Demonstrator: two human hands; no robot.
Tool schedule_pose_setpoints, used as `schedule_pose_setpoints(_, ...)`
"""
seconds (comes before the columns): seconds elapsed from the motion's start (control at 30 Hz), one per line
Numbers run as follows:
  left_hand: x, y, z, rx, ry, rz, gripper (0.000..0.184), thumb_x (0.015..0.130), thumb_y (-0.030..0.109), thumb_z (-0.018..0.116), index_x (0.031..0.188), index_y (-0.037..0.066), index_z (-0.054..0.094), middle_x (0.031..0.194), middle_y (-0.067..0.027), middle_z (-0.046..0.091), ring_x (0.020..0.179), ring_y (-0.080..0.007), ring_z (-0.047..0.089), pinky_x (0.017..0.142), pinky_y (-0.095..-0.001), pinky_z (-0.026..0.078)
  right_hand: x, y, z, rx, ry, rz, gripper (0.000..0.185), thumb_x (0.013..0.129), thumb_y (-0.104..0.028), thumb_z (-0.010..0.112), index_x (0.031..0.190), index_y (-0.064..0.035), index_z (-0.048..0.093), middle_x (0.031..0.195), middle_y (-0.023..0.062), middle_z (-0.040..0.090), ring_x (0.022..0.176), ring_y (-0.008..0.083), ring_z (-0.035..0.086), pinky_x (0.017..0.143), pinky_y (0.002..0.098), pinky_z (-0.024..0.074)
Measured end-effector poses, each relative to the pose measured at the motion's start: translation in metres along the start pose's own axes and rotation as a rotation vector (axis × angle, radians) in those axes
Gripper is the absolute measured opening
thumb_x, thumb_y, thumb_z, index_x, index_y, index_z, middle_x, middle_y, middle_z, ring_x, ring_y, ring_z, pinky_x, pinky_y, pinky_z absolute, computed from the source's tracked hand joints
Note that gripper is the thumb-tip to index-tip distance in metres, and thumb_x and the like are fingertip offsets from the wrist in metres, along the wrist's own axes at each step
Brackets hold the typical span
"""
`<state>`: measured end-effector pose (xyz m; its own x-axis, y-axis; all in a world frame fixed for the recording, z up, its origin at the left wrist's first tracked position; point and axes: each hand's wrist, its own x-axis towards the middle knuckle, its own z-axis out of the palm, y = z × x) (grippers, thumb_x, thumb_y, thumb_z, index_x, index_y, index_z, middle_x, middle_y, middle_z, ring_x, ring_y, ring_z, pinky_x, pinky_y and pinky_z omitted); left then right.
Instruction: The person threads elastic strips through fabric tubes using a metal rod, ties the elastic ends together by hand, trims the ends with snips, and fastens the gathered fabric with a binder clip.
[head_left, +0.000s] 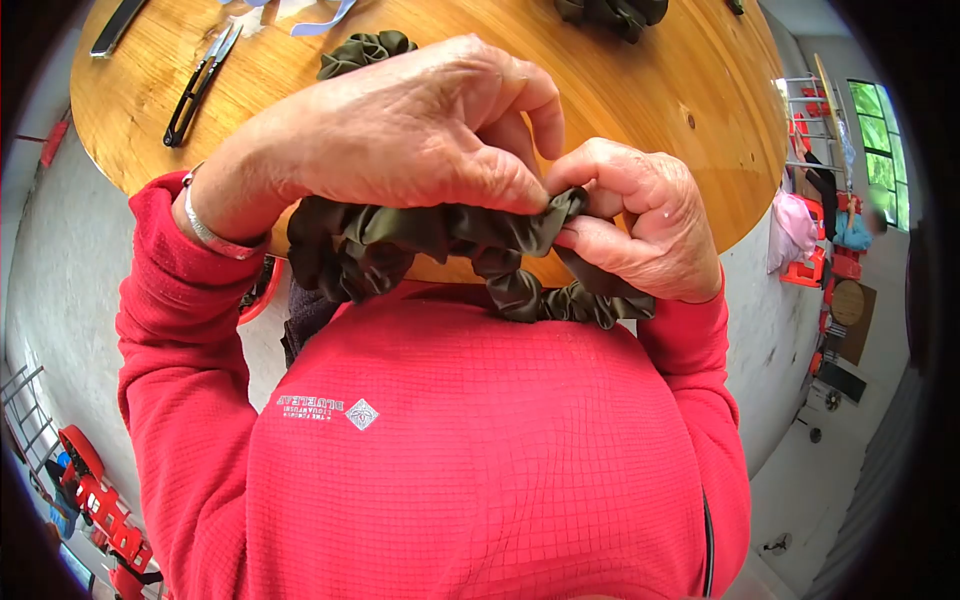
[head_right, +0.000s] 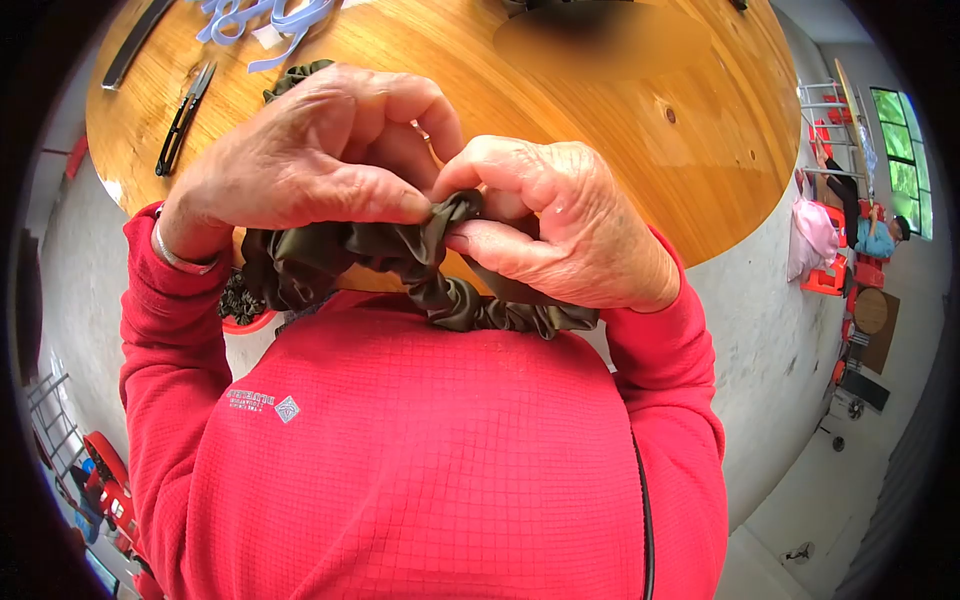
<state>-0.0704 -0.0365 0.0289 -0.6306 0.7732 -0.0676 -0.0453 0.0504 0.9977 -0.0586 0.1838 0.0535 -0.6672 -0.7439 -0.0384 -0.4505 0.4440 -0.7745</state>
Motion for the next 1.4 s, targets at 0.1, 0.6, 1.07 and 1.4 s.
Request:
schedule_pose_setpoints(0.1, -0.011, 0.01, 0.0, 0.304, 0.136, 0.137, 0.026, 0.079, 0.008, 0.066, 0.101, -0.004, 0.055, 0.089, -0.0105, 0.063, 0.081, -0.0124, 0.061, 0.069, -0.0252, 0.049, -0.003, 0.0, 0.0, 0.036, 0.027, 0.025, 0.016, 0.071, -0.001, 0.062, 0.086, -0.0046, 0.059, 0.056, 0.0027, 0.053, 0.047, 0.0092, 0.05, 0.047, 0.0226, 0.0379)
schedule_pose_setpoints(0.6, -0.053, -0.016, 0.051, 1.063, 0.705, 0.56, 0.037, 0.055, 0.0, 0.073, 0.089, -0.001, 0.058, 0.09, -0.0169, 0.058, 0.083, -0.033, 0.06, 0.072, -0.0414, 0.046, -0.005, 0.003, 0.011, 0.059, 0.125, -0.033, 0.013, 0.071, 0.002, 0.062, 0.083, -0.004, 0.059, 0.046, -0.0011, 0.045, 0.041, 0.0052, 0.043, 0.043, 0.0218, 0.0344)
schedule_pose_setpoints(1.07, -0.058, -0.009, 0.047, 0.415, 0.588, 0.305, 0.007, 0.077, 0.0, 0.06, 0.082, -0.001, 0.056, 0.086, -0.0133, 0.057, 0.077, -0.0189, 0.056, 0.068, -0.0273, 0.044, -0.006, 0.0, 0.015, 0.207, 0.134, 0.061, 0.012, 0.073, 0.0, 0.062, 0.085, -0.0028, 0.06, 0.047, -0.0024, 0.043, 0.043, 0.0031, 0.038, 0.043, 0.0213, 0.0305)
schedule_pose_setpoints(1.4, -0.047, -0.007, 0.017, 0.009, 0.263, 0.18, 0.013, 0.078, -0.004, 0.059, 0.09, -0.005, 0.063, 0.088, -0.0127, 0.062, 0.082, -0.0173, 0.059, 0.078, -0.0278, 0.047, -0.01, -0.001, 0.013, 0.327, 0.099, 0.096, 0.012, 0.072, 0.001, 0.062, 0.083, -0.0019, 0.06, 0.048, -0.0028, 0.044, 0.043, 0.0024, 0.037, 0.043, 0.0205, 0.0296)
